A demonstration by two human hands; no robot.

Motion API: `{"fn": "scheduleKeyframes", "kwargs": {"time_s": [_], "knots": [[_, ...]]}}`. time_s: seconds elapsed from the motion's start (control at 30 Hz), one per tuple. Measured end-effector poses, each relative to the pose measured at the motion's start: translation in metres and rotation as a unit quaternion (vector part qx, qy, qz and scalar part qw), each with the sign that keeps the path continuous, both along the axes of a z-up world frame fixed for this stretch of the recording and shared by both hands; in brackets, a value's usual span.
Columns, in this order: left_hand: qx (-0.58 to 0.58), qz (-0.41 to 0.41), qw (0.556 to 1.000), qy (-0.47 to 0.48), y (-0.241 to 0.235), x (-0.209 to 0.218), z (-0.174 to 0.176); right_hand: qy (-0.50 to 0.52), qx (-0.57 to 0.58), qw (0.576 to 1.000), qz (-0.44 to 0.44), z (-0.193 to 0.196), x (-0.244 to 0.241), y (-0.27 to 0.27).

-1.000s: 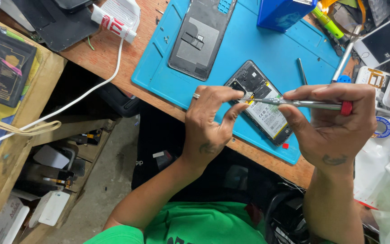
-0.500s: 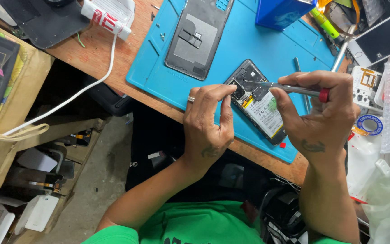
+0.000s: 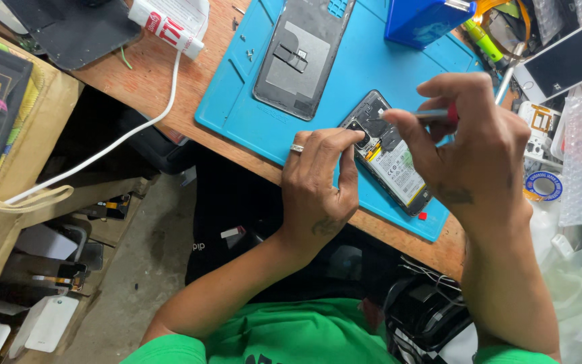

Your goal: The person reassembles a disassembled smartphone by inserting the battery, connecting internal components, and securing the back cover. They use a screwdriver to tighten screws and align the casing. The phone is handled throughout the process on a cluttered workbench.

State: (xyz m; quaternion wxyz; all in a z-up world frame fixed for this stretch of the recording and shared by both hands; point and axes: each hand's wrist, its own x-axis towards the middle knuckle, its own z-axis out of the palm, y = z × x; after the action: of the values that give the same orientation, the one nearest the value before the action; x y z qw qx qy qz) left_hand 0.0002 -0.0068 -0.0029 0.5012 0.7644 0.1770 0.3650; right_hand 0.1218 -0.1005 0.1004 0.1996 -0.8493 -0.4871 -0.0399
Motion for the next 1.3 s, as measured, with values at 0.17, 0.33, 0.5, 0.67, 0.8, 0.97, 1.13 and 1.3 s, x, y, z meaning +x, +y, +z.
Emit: {"fn": "scheduleKeyframes", "kwargs": {"time_s": [0.17,0.33,0.5,0.67,0.8,0.97,1.13,1.3], "knots": [[-0.011,0.006,1.000,-0.007,-0.001,0.000,-0.002,-0.041,-0.021,0.998,0.041,0.001,0.006,0.001],[-0.014,0.010,1.000,-0.013,-0.001,0.000,-0.003,-0.039,-0.002,0.998,0.046,-0.005,0.010,0.008],[-0.009,0.009,1.000,-0.007,-0.001,0.000,-0.003,-0.058,-0.021,0.998,0.008,0.004,0.007,0.009],[-0.009,0.005,1.000,-0.007,-0.001,0.000,-0.004,-0.036,0.001,0.999,0.027,0.000,0.007,0.006],[-0.012,0.005,1.000,-0.008,0.000,-0.001,-0.003,-0.058,-0.037,0.998,0.012,0.001,0.014,-0.002],[-0.013,0.011,1.000,-0.012,-0.001,0.000,-0.003,-0.012,-0.004,0.998,0.059,-0.001,0.015,-0.004],[-0.022,0.019,0.999,-0.026,-0.001,-0.001,-0.004,-0.058,-0.024,0.998,0.029,0.002,0.011,-0.001],[-0.045,0.033,0.998,-0.039,-0.004,-0.003,-0.005,-0.018,0.005,0.998,0.056,-0.001,0.009,0.000]]}}
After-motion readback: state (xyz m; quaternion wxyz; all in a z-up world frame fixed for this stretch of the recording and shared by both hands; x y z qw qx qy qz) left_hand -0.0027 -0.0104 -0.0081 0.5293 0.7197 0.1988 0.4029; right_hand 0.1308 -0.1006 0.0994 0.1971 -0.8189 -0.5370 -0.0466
